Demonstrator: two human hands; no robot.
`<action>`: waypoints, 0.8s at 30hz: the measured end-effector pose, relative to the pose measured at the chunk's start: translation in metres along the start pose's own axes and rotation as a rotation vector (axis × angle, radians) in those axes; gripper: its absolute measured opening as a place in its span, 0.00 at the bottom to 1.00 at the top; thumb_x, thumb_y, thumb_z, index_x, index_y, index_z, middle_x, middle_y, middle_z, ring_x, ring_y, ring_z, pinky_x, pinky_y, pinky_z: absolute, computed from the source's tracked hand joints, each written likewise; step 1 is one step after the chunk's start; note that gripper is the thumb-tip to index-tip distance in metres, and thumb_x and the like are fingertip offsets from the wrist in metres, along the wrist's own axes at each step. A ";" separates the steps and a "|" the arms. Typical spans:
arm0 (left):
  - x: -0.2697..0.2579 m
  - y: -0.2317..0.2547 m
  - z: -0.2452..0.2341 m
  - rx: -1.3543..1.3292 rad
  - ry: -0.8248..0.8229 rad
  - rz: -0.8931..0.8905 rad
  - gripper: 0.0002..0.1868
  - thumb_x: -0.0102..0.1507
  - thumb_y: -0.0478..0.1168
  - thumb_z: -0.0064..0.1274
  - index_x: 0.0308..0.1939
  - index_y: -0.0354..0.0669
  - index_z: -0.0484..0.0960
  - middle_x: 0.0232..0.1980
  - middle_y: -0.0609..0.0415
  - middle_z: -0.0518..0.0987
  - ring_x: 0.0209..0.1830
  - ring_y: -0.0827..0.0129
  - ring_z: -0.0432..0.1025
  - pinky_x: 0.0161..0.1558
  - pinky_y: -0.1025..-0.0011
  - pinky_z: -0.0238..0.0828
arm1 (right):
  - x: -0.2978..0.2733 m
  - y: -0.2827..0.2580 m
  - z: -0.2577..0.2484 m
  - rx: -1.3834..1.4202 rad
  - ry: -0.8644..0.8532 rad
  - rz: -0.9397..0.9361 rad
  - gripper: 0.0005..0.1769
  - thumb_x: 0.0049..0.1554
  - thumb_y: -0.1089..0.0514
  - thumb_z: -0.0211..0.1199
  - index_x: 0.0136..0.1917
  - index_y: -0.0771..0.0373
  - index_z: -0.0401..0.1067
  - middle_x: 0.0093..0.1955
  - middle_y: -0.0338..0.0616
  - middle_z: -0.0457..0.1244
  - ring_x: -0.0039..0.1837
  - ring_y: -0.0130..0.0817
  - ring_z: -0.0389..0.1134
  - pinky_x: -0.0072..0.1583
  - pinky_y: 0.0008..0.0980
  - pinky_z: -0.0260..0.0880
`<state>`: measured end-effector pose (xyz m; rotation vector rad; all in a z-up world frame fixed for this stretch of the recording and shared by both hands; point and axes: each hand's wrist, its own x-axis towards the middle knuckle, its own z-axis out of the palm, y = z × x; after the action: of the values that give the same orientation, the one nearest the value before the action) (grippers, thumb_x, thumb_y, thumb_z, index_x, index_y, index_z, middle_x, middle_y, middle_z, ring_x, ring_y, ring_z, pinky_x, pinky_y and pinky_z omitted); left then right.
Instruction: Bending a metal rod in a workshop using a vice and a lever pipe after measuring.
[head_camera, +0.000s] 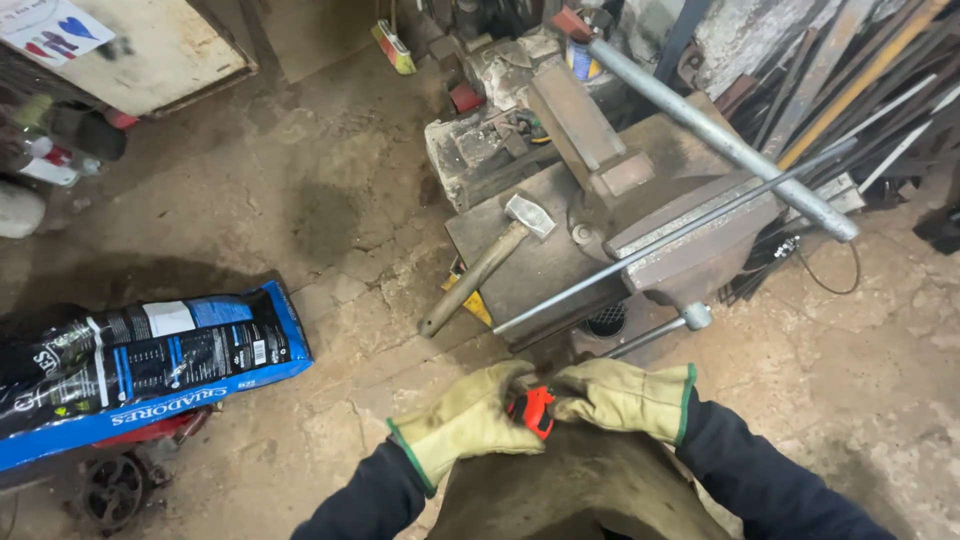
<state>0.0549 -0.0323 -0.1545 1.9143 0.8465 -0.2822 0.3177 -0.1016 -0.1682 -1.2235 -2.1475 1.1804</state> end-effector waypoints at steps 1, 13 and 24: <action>0.005 -0.026 0.021 -0.292 0.032 0.124 0.57 0.45 0.54 0.75 0.72 0.37 0.63 0.63 0.44 0.76 0.63 0.62 0.72 0.65 0.70 0.70 | 0.002 0.002 0.002 -0.008 -0.058 0.032 0.26 0.59 0.42 0.62 0.59 0.64 0.73 0.50 0.56 0.70 0.52 0.57 0.71 0.52 0.46 0.71; -0.028 -0.011 0.013 -0.230 0.208 0.584 0.48 0.58 0.52 0.66 0.76 0.40 0.59 0.68 0.44 0.75 0.68 0.57 0.72 0.68 0.66 0.70 | 0.023 -0.033 -0.015 0.118 -0.173 -0.035 0.21 0.58 0.44 0.64 0.52 0.64 0.78 0.47 0.51 0.73 0.48 0.47 0.74 0.51 0.40 0.74; -0.091 0.008 -0.080 0.299 0.088 -0.185 0.32 0.52 0.52 0.59 0.61 0.53 0.77 0.58 0.49 0.80 0.57 0.53 0.75 0.56 0.59 0.74 | -0.037 0.057 -0.017 1.486 0.358 -0.181 0.22 0.79 0.54 0.52 0.48 0.72 0.73 0.44 0.51 0.67 0.45 0.44 0.69 0.52 0.42 0.72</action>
<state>-0.0188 -0.0055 -0.0625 2.1389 1.0925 -0.4610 0.3773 -0.1098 -0.2032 -0.4303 -0.6305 1.7001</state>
